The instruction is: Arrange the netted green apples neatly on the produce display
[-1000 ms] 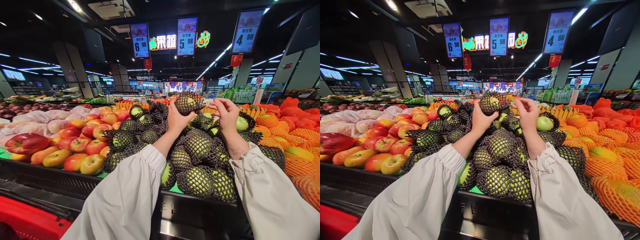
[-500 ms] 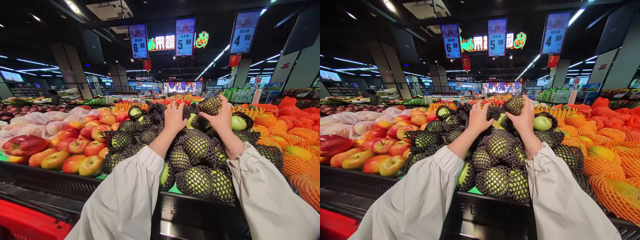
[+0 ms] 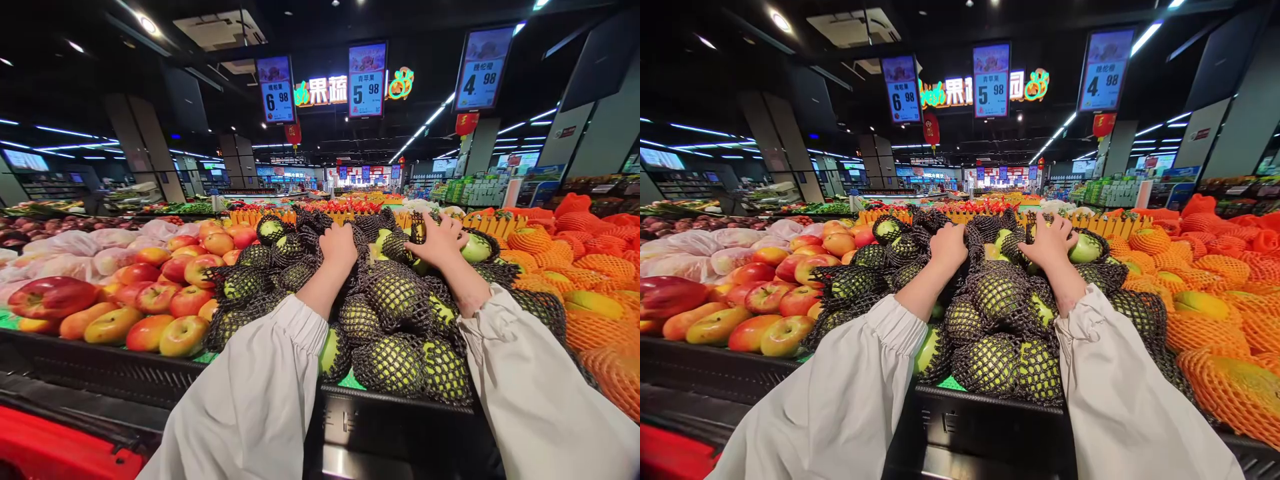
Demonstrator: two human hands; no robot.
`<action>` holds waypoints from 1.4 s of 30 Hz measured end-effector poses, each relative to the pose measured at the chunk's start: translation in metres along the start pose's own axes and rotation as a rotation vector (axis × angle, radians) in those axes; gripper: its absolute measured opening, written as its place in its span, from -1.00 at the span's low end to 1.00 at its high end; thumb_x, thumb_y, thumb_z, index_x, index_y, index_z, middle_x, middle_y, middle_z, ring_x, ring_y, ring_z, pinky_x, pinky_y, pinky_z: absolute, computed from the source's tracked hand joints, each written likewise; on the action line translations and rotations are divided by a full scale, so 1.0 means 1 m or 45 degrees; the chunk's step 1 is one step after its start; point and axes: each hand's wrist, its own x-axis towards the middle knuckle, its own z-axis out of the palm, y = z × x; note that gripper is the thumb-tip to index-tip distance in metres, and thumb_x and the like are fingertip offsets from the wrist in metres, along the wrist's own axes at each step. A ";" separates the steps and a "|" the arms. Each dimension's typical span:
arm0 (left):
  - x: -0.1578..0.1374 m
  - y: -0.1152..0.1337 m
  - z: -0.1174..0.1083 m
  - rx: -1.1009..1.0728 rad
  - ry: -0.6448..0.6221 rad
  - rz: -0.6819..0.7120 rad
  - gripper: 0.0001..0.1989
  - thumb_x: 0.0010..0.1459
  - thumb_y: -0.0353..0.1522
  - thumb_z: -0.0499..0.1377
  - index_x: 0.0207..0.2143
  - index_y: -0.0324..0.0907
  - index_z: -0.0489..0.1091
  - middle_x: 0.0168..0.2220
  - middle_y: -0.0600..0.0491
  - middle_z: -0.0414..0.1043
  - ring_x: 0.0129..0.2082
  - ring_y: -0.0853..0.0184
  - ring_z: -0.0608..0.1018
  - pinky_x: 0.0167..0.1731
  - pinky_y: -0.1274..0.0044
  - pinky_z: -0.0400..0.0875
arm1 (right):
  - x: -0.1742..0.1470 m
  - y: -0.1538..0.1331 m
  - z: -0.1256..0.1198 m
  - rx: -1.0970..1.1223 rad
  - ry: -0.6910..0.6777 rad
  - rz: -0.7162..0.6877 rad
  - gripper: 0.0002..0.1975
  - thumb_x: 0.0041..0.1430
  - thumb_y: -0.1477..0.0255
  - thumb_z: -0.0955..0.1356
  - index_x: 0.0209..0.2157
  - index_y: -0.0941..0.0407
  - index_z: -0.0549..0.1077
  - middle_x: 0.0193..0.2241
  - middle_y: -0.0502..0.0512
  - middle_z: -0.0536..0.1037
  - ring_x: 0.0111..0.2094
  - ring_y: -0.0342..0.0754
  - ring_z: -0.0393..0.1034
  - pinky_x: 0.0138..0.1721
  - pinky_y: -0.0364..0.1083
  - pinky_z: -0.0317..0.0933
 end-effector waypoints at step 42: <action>0.003 0.010 0.012 -0.886 0.426 0.792 -0.78 0.26 -0.20 0.16 -0.34 -0.16 0.38 -0.27 0.03 0.47 -0.20 0.30 0.49 -0.08 0.43 0.38 | 0.008 -0.016 0.000 1.525 0.225 -0.170 -0.46 -0.23 0.08 0.55 -0.32 0.05 0.32 -0.45 -0.01 0.44 -0.48 -0.09 0.34 -0.52 -0.10 0.30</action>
